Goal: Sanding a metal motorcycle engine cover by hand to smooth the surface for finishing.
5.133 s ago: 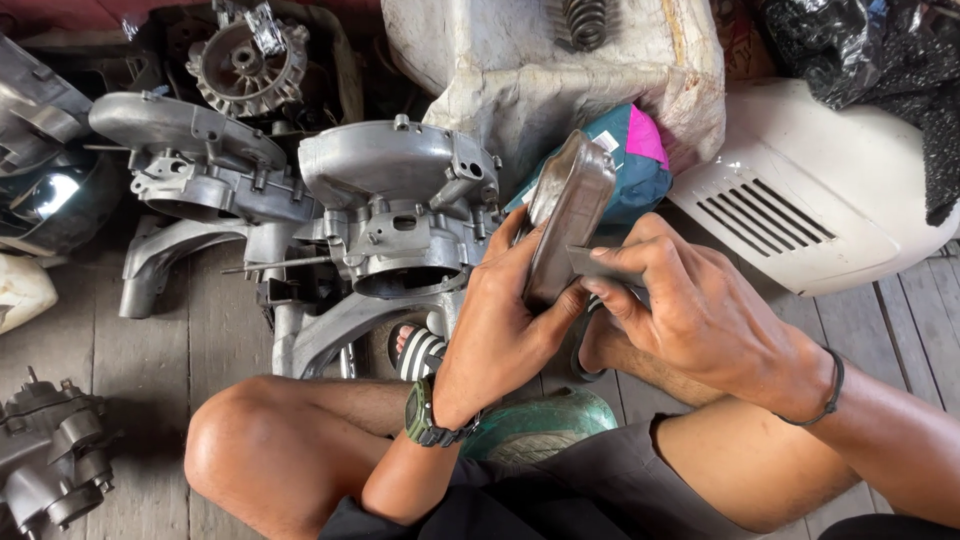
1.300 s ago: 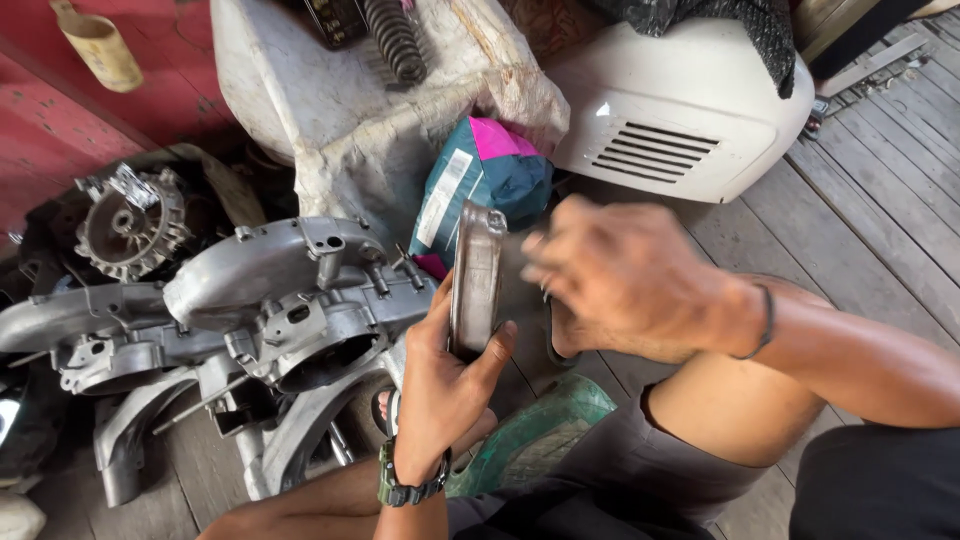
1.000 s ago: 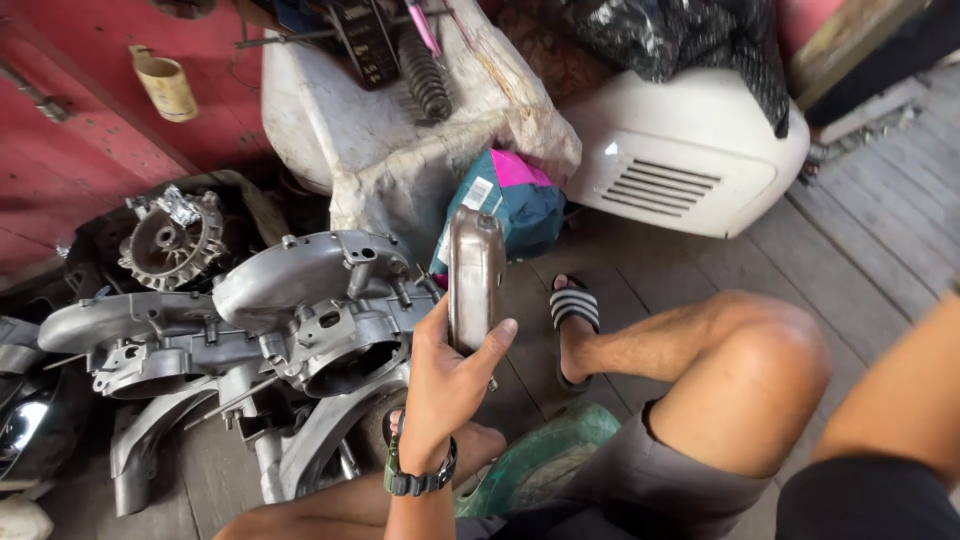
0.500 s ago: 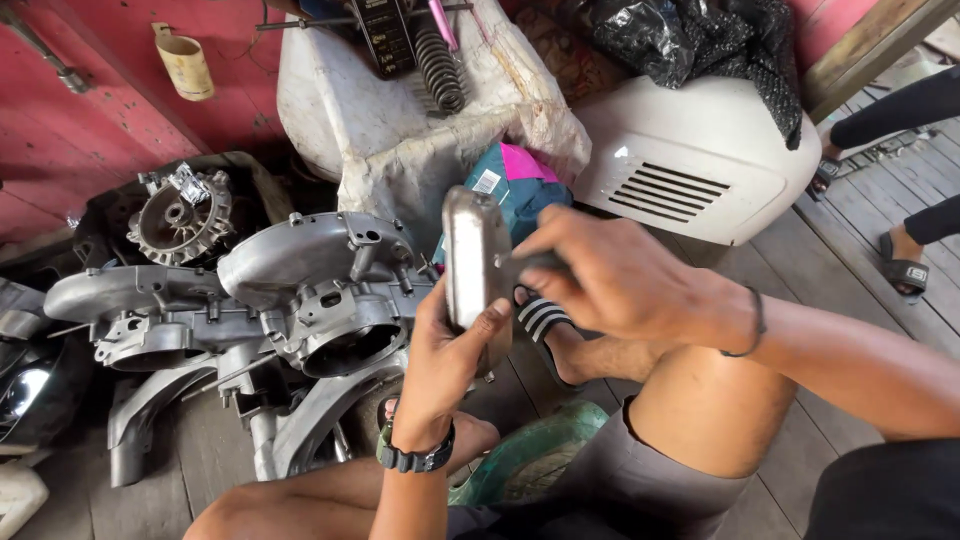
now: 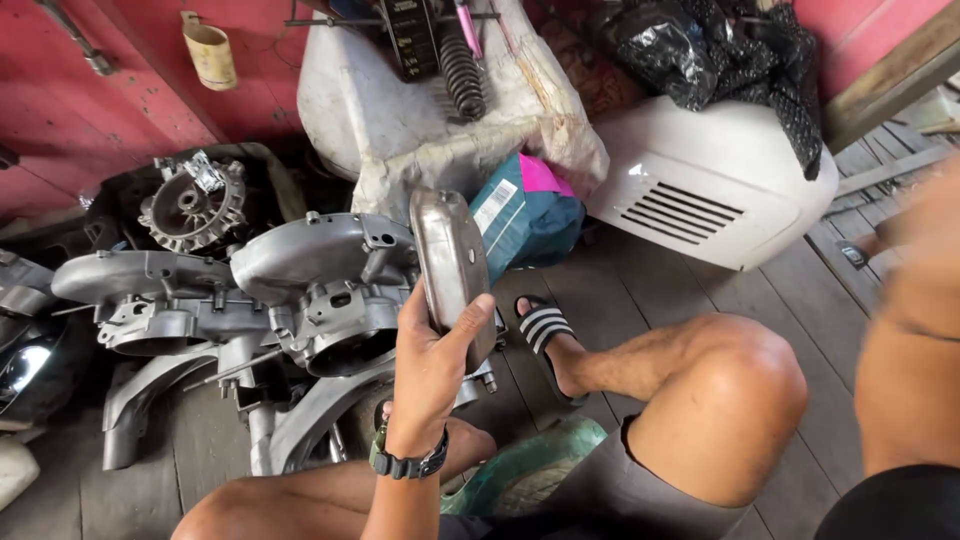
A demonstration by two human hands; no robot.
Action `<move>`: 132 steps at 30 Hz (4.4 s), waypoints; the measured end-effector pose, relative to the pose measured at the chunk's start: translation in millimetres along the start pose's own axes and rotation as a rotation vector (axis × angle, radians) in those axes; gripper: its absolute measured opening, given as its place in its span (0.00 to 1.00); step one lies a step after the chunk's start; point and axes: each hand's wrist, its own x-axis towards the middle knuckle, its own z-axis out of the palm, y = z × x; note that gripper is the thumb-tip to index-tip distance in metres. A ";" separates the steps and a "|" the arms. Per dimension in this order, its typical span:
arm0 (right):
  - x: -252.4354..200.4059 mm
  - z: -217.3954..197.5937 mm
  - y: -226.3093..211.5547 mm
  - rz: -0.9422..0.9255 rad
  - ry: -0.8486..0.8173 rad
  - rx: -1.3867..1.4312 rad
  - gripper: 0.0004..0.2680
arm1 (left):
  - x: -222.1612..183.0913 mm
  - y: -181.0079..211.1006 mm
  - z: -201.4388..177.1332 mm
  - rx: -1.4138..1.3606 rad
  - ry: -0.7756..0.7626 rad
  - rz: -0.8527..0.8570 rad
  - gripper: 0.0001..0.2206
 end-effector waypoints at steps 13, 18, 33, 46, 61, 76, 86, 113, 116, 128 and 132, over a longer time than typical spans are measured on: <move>25.0 164.3 -36.5 0.171 -0.196 0.094 0.10 | 1.8 -38.9 -4.0 -0.089 -0.174 0.027 0.07; 24.2 171.9 -43.0 0.059 -0.211 -0.023 0.06 | 2.1 -45.5 -4.7 -0.057 -0.193 0.085 0.10; 5.5 180.8 -40.2 0.123 -0.121 -0.055 0.06 | -1.1 -32.4 2.2 0.058 -0.216 0.064 0.15; 10.0 175.2 -42.6 0.128 -0.036 -0.014 0.08 | -3.6 -16.1 1.9 0.159 -0.214 0.213 0.15; -0.4 179.9 -45.6 0.132 -0.084 0.020 0.06 | -4.4 -12.9 5.6 0.123 -0.170 0.152 0.10; -7.5 182.5 -46.5 0.126 -0.051 0.080 0.07 | -5.7 -28.5 1.3 0.163 -0.189 0.232 0.08; 5.7 164.5 -57.1 0.127 -0.121 0.049 0.11 | -6.4 -28.2 0.2 0.299 -0.250 0.215 0.20; -5.1 159.9 -70.9 0.223 -0.047 0.059 0.07 | -14.5 -38.4 -7.5 0.339 -0.242 0.094 0.10; -0.3 156.7 -69.8 0.191 0.002 0.119 0.06 | -15.0 -30.7 -6.6 0.359 -0.210 -0.010 0.11; 10.5 158.6 -69.7 0.248 -0.036 0.172 0.06 | -5.5 -57.6 -34.2 0.347 -0.186 0.120 0.18; 16.1 161.4 -69.2 0.222 0.022 0.130 0.06 | -1.2 -46.6 -35.1 0.533 -0.207 0.180 0.23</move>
